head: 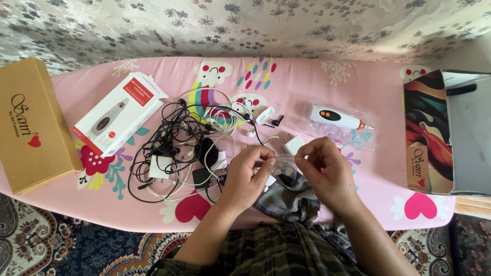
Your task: The person untangles a bundle of cables, handles various electronic accessories like chargers and earphones, and then places them into a storage box.
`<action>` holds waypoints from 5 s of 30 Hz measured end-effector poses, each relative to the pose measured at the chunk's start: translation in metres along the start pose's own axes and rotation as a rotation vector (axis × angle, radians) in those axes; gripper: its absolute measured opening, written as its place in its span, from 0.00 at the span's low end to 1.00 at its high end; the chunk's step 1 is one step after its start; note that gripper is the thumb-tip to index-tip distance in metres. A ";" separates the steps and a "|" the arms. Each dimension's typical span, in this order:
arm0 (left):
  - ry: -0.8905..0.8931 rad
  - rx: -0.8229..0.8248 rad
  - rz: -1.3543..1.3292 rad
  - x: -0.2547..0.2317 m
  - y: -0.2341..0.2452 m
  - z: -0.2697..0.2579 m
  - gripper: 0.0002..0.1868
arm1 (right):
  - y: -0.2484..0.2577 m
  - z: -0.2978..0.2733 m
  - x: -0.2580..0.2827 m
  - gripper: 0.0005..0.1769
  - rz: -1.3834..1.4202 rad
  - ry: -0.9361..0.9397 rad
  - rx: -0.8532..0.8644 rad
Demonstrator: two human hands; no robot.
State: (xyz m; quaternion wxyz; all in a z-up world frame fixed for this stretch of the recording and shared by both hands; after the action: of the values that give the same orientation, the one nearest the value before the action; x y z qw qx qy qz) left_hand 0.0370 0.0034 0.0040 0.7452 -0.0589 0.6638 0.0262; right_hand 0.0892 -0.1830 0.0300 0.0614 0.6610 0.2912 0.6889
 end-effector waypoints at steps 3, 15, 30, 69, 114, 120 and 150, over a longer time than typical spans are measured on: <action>0.038 0.026 -0.062 0.002 -0.002 0.000 0.05 | 0.001 -0.001 -0.001 0.10 -0.011 -0.005 0.000; 0.242 0.162 -0.350 0.021 -0.040 0.002 0.13 | 0.003 -0.023 -0.066 0.14 0.254 -0.115 0.171; 0.403 0.062 -0.281 0.079 -0.135 -0.005 0.12 | 0.059 -0.038 -0.141 0.13 0.428 -0.493 0.171; 0.477 -0.151 -0.233 0.088 -0.133 -0.008 0.13 | 0.108 0.049 -0.140 0.09 -0.697 0.382 -0.119; 0.028 0.042 -0.372 -0.008 0.158 0.040 0.25 | -0.104 0.057 0.043 0.10 0.402 -0.327 -0.009; 0.268 0.272 -0.278 -0.010 0.161 0.056 0.19 | -0.117 0.057 0.083 0.10 0.015 -0.013 0.205; 0.169 -0.007 -0.281 -0.008 0.218 -0.021 0.15 | -0.174 0.025 0.144 0.07 -0.356 0.417 0.304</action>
State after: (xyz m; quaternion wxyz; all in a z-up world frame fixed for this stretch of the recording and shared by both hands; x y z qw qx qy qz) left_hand -0.0105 0.2176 -0.0024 0.6828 -0.1559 0.7091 -0.0810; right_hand 0.0432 0.0356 0.0713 0.0205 0.4456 0.5081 0.7368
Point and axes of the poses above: each hand's wrist, its own z-axis towards the middle knuckle, its own y-axis out of the back of the hand, x = y × z, the point moved 4 cm from there along z, towards the middle knuckle, and after that the axes turned 9 degrees about -z, right-handed, at the moved point
